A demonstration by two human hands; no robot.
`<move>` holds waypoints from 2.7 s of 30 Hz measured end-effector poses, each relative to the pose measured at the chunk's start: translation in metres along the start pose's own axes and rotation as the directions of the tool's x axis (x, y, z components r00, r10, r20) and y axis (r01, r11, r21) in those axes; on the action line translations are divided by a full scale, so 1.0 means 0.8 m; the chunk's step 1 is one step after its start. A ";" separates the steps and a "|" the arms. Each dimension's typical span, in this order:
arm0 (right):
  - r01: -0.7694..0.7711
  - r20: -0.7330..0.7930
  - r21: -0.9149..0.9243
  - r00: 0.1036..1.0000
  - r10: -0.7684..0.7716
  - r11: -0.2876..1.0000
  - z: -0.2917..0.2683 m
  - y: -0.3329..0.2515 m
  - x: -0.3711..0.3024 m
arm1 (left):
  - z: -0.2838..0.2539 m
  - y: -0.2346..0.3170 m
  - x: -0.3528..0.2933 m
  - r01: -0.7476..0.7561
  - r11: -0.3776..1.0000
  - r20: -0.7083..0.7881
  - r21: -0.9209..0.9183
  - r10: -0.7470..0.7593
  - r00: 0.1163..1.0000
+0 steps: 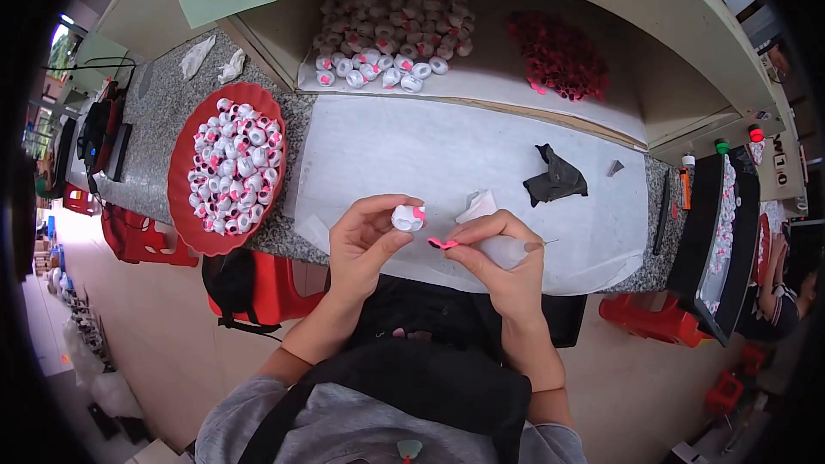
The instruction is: The recorder is assembling small pink and white plastic toy components by applying adhesive from a glue bottle.
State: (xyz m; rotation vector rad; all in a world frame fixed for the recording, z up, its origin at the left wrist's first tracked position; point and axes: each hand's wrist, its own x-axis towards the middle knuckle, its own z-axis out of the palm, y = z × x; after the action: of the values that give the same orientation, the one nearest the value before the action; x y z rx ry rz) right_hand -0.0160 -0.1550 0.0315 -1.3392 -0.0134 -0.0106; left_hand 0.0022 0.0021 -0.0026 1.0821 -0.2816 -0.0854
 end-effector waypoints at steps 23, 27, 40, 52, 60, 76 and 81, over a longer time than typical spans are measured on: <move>0.020 -0.021 -0.037 1.000 -0.021 0.999 0.014 0.017 0.000 | 0.007 0.006 -0.002 -0.078 0.994 0.076 0.076 0.072 0.994; 0.029 0.056 -0.010 0.998 -0.028 1.000 0.014 0.000 -0.001 | 0.007 0.010 -0.002 0.057 0.989 0.094 -0.137 -0.044 0.995; 0.045 0.128 -0.029 0.991 -0.041 0.999 0.014 0.015 -0.003 | -0.003 0.000 -0.007 0.092 0.977 0.148 -0.194 -0.063 0.987; 0.010 0.123 0.066 0.992 -0.018 0.998 0.018 0.016 -0.004 | -0.006 0.005 -0.005 0.049 0.993 0.139 -0.111 -0.033 0.990; -0.021 0.086 0.077 0.996 0.014 0.997 0.019 0.016 -0.004 | -0.004 0.008 -0.003 0.015 1.000 0.173 -0.017 -0.012 0.985; -0.102 0.094 0.073 0.991 0.095 0.992 0.024 0.022 0.000 | -0.007 0.005 -0.008 -0.004 1.000 0.085 0.020 0.002 0.996; -0.070 0.111 0.020 0.992 0.067 0.997 0.006 0.008 -0.016 | 0.003 -0.002 -0.009 -0.019 0.996 0.206 -0.085 0.036 0.978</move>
State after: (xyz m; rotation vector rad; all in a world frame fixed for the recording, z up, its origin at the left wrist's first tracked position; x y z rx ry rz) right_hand -0.0290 -0.1487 0.0265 -1.3144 -0.0605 0.1214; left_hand -0.0053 0.0010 -0.0047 0.9874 -0.4774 -0.1844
